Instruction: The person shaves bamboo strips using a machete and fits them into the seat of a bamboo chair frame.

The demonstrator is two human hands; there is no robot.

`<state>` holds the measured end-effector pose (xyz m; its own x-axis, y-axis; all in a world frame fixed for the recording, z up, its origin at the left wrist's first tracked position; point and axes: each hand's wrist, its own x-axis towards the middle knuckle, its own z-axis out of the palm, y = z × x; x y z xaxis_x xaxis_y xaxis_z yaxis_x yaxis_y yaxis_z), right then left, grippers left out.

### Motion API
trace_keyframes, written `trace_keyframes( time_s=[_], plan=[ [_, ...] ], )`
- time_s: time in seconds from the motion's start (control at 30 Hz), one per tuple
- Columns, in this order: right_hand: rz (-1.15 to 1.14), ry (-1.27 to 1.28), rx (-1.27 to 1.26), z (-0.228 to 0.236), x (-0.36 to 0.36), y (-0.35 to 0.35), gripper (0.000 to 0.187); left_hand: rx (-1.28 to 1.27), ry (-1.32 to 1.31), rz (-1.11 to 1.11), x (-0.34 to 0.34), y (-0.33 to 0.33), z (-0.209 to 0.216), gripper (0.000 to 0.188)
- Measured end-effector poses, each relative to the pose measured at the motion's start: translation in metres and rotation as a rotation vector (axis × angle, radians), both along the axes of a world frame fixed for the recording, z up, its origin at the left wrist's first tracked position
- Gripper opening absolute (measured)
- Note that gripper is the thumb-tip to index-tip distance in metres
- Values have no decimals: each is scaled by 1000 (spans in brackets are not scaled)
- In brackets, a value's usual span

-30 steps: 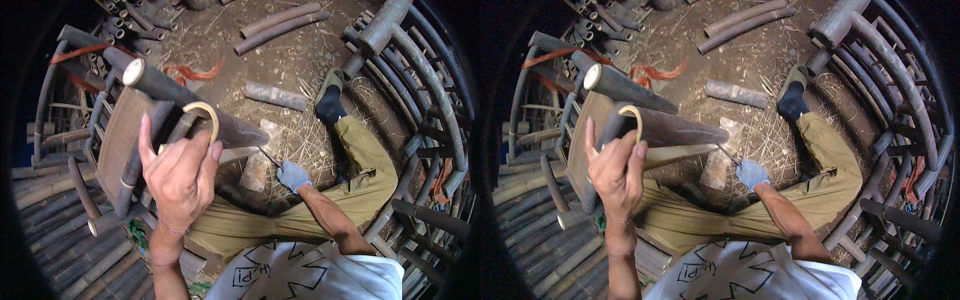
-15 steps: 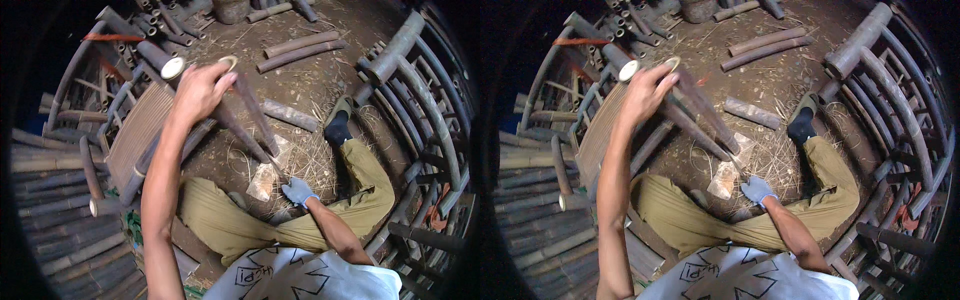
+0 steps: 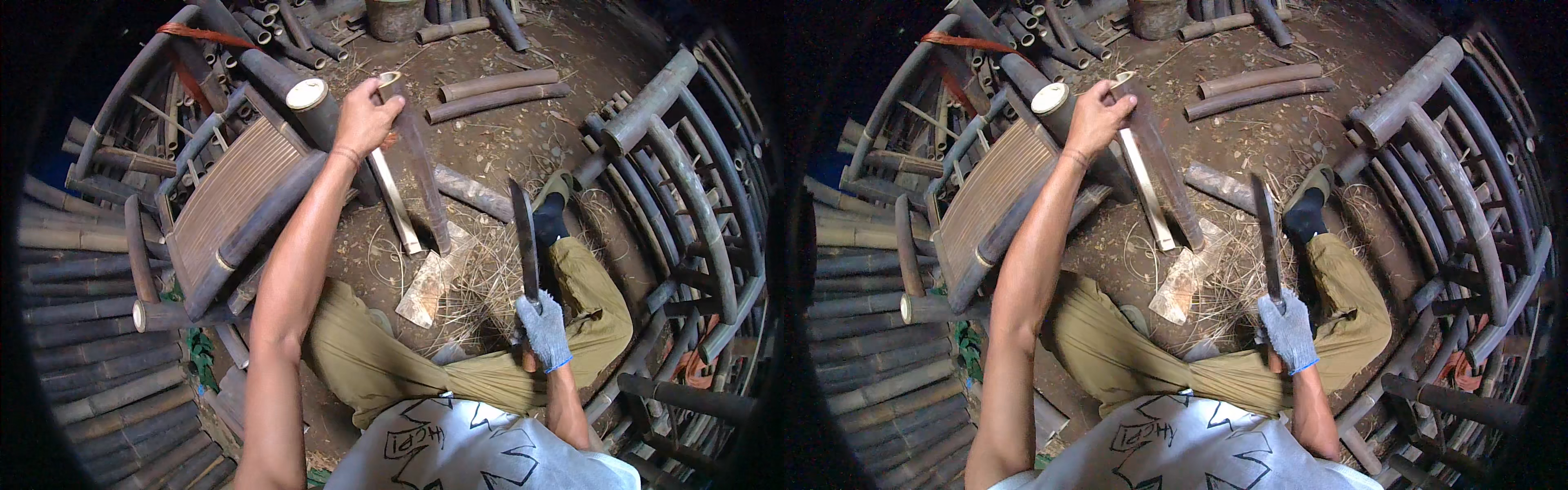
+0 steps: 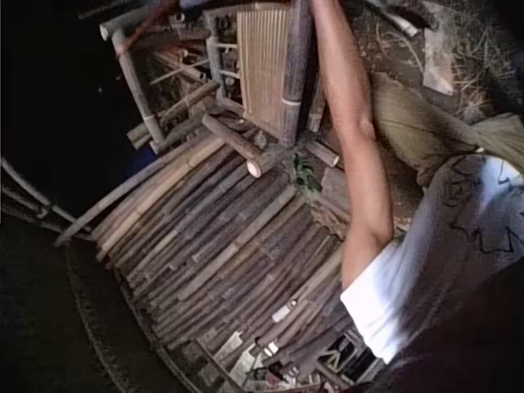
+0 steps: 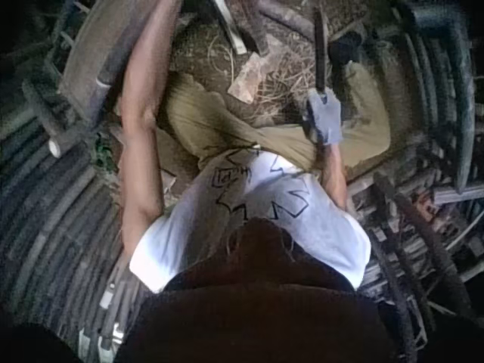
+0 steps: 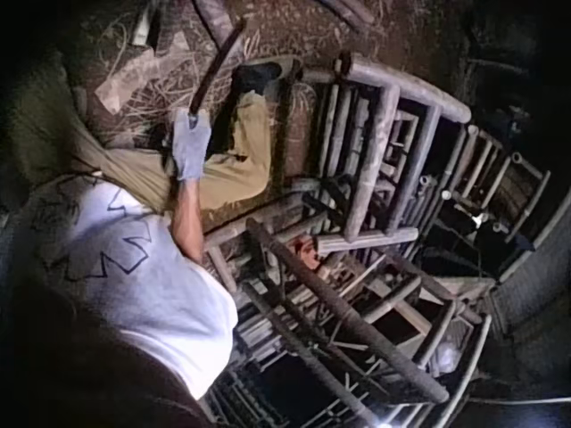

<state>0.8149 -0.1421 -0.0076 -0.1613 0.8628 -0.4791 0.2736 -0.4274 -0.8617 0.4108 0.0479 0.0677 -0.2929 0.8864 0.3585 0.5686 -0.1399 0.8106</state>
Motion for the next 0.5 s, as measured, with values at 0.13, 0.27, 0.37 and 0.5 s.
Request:
trace_keyframes(
  time_s=[0.13,0.27,0.37,0.5],
  plan=[
    [-137,151,-43,1,-7,5,23,21,-157,208,-1,-19,-6,32],
    [-152,207,-142,-9,-12,5,24,97,-71,323,-26,-42,13,26],
    [-105,150,-144,-16,-16,0,25,156,-193,282,-47,-64,21,22],
    [-30,94,-40,4,-42,-8,22,260,-204,76,-21,-103,27,23]
  ],
)
